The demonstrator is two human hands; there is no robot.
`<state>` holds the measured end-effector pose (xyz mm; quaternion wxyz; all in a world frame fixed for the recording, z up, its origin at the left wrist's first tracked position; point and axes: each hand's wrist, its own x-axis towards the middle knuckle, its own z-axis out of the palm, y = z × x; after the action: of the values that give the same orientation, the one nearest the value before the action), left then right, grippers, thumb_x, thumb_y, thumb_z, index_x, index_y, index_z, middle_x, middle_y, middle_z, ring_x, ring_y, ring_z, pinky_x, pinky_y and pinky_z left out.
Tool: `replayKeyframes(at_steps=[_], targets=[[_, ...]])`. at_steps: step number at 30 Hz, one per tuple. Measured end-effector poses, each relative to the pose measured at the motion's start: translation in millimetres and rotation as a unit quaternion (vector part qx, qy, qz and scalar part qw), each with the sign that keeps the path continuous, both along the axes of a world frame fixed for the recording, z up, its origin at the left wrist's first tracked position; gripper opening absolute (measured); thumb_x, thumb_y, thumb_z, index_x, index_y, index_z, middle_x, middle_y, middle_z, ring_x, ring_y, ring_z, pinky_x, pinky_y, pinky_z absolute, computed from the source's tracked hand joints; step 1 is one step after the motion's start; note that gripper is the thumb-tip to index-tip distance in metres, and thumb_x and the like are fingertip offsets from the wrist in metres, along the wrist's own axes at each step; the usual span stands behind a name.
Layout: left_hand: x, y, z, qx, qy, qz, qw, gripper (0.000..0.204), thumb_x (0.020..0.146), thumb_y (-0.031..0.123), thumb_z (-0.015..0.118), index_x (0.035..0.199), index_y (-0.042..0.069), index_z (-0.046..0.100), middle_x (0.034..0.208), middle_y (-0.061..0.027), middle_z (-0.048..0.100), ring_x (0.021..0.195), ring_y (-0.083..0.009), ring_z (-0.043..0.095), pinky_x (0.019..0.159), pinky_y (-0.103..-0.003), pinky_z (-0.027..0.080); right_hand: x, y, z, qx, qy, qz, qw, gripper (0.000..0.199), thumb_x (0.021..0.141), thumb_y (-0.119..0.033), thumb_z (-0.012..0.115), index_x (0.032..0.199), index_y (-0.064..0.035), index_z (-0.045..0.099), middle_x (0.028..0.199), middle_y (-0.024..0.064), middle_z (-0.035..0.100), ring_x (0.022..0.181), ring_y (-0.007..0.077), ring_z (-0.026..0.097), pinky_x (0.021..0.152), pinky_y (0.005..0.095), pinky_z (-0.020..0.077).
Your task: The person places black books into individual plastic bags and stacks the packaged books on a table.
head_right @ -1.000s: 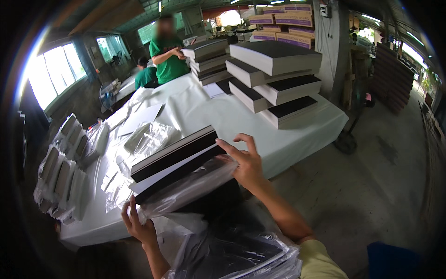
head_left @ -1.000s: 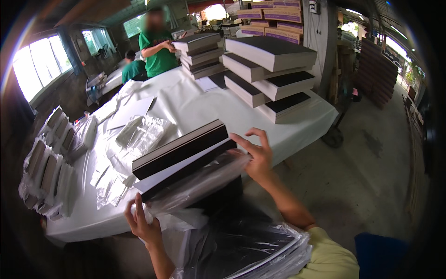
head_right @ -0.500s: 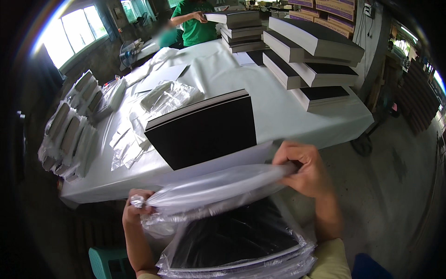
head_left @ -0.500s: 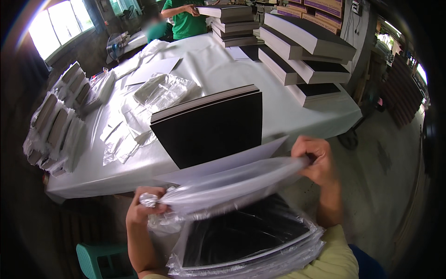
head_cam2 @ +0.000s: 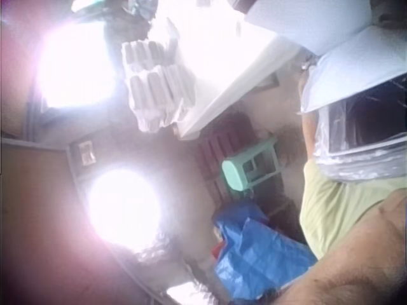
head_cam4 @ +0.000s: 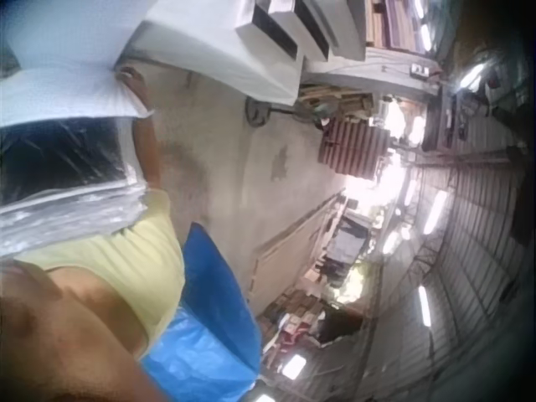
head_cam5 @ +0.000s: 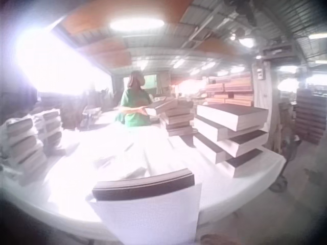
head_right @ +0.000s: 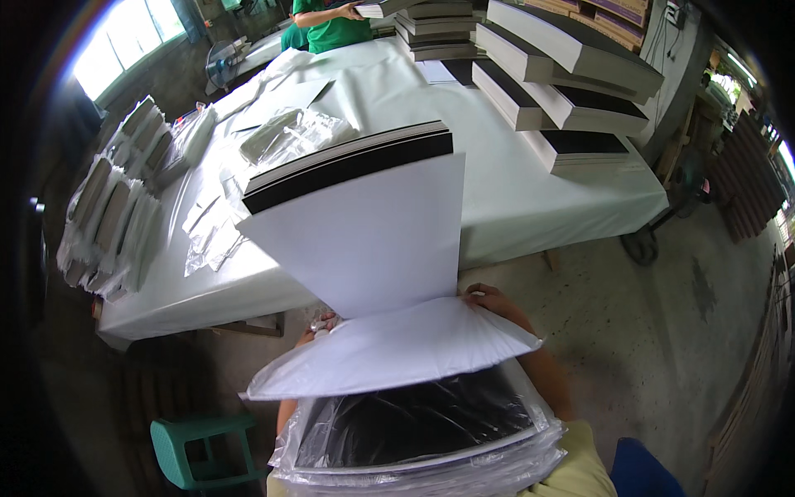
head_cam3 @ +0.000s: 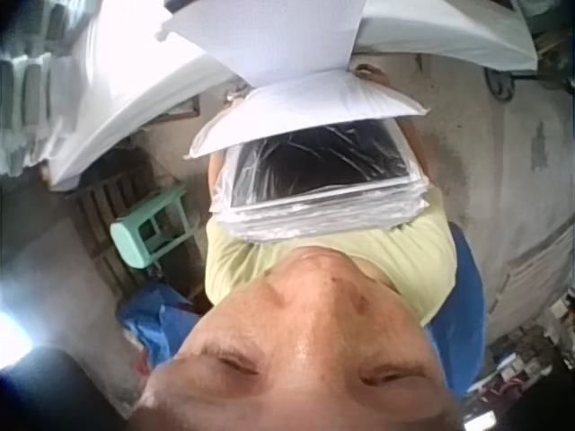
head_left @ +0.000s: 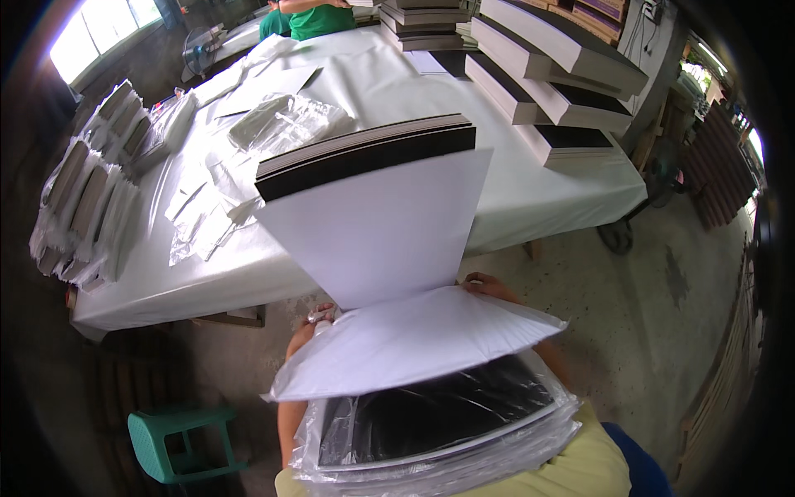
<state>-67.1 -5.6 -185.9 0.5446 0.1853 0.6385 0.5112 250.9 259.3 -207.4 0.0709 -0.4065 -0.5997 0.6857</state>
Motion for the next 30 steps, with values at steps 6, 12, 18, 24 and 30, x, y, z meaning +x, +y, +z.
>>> replayKeyframes(at_steps=[6,12,18,24,30], targets=[[-0.6,8.1,-12.4,-0.018,0.080,0.040,0.996,0.032,0.077,0.032,0.062,0.090,0.003,0.059,0.082,-0.0066,0.059,0.073,-0.0164,0.054,0.066,-0.029,0.043,-1.4,12.4,-48.4,0.012,0.096,-0.077,0.992,0.026,0.077,-0.018,0.063,0.098,-0.0066,0.053,0.081,0.0037,0.058,0.074,0.0083,0.052,0.061,0.0233,0.0418],[6.0,10.2,40.7,-0.008,0.269,-0.207,0.941,0.035,0.074,0.033,0.065,0.094,0.004,0.058,0.084,-0.0085,0.061,0.079,-0.0196,0.057,0.071,-0.032,0.043,-4.3,8.8,26.9,-0.029,0.124,0.035,0.991,0.021,0.078,-0.014,0.060,0.096,-0.0074,0.050,0.078,0.0003,0.056,0.071,0.0078,0.050,0.062,0.0193,0.0369],[1.6,5.5,54.2,0.049,-0.002,0.019,0.999,0.021,0.080,0.023,0.059,0.096,0.010,0.057,0.065,0.0012,0.050,0.059,-0.0095,0.045,0.053,-0.022,0.035,-11.6,15.3,34.6,-0.076,0.172,0.036,0.981,0.025,0.076,-0.012,0.063,0.096,-0.0078,0.049,0.071,-0.0031,0.049,0.065,0.0059,0.044,0.060,0.0201,0.0343],[12.2,6.7,64.7,0.011,0.219,-0.197,0.956,0.031,0.076,0.027,0.065,0.099,0.008,0.058,0.081,-0.0027,0.055,0.078,-0.0144,0.051,0.066,-0.025,0.040,-10.6,12.0,35.3,-0.031,0.192,0.098,0.976,0.022,0.075,-0.009,0.063,0.093,-0.0095,0.050,0.069,-0.0044,0.048,0.063,0.0048,0.043,0.057,0.0192,0.0334],[14.6,1.7,72.9,-0.056,0.166,-0.216,0.961,0.046,0.071,0.028,0.071,0.106,0.005,0.052,0.087,-0.0033,0.056,0.085,-0.0125,0.050,0.073,-0.023,0.040,-6.6,15.3,44.7,-0.050,0.142,0.126,0.981,0.025,0.073,-0.011,0.065,0.093,-0.0100,0.050,0.069,-0.0018,0.051,0.056,0.0057,0.043,0.050,0.0200,0.0323]])
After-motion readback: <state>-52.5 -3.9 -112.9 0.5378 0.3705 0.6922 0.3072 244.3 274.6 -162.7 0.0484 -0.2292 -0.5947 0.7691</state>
